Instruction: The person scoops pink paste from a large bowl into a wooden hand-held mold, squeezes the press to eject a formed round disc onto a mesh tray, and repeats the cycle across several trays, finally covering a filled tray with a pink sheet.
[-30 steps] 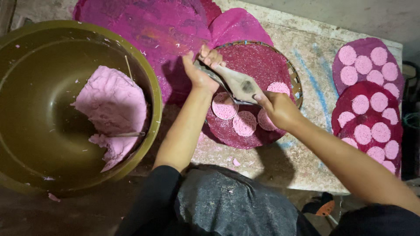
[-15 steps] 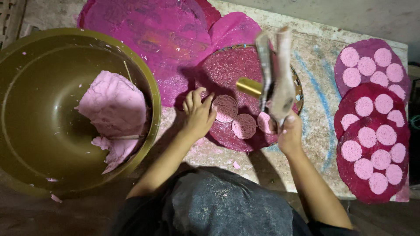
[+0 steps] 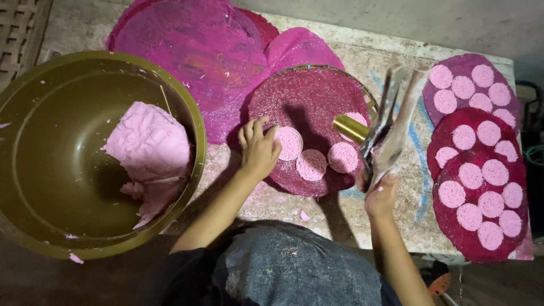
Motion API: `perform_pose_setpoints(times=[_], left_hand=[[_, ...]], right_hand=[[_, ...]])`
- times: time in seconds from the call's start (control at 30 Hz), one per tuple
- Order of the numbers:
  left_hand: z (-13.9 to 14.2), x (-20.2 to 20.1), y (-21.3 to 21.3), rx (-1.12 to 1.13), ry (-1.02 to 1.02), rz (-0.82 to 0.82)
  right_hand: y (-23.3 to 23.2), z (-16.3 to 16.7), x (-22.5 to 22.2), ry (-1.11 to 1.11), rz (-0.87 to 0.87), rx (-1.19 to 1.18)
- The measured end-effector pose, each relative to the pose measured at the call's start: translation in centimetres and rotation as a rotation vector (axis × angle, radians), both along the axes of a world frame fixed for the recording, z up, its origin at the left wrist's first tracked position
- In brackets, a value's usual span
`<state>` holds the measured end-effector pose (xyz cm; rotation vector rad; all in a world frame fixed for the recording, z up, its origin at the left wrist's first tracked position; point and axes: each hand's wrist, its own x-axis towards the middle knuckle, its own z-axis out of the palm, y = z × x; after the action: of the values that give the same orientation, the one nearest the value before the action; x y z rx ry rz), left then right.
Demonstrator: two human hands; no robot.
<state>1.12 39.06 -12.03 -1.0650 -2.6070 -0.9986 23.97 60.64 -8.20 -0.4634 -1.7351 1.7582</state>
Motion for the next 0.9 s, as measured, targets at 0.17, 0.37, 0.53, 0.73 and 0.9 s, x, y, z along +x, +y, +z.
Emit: perform_pose_setpoints(times=[0.17, 0.37, 0.53, 0.73, 0.9], left_hand=[[0.3, 0.3, 1.3, 0.024, -0.029, -0.039], [1.6, -0.1, 1.5, 0.056, -0.177, -0.112], [2.6, -0.6, 0.0, -0.091, -0.364, -0.252], [2.7, -0.2, -0.4, -0.132, -0.296, -0.247], [1.8, 0.2, -0.5, -0.172, -0.285, -0.237]], right_hand=[[0.3, -0.5, 1.1, 0.029, -0.070, -0.089], [0.8, -1.0, 2.2, 0.021, -0.088, -0.126], [1.1, -1.2, 2.8, 0.023, -0.122, -0.133], [0.4, -0.5, 2.1, 0.035, -0.096, -0.178], [-0.1, 0.2, 1.9, 0.052, -0.073, -0.144]])
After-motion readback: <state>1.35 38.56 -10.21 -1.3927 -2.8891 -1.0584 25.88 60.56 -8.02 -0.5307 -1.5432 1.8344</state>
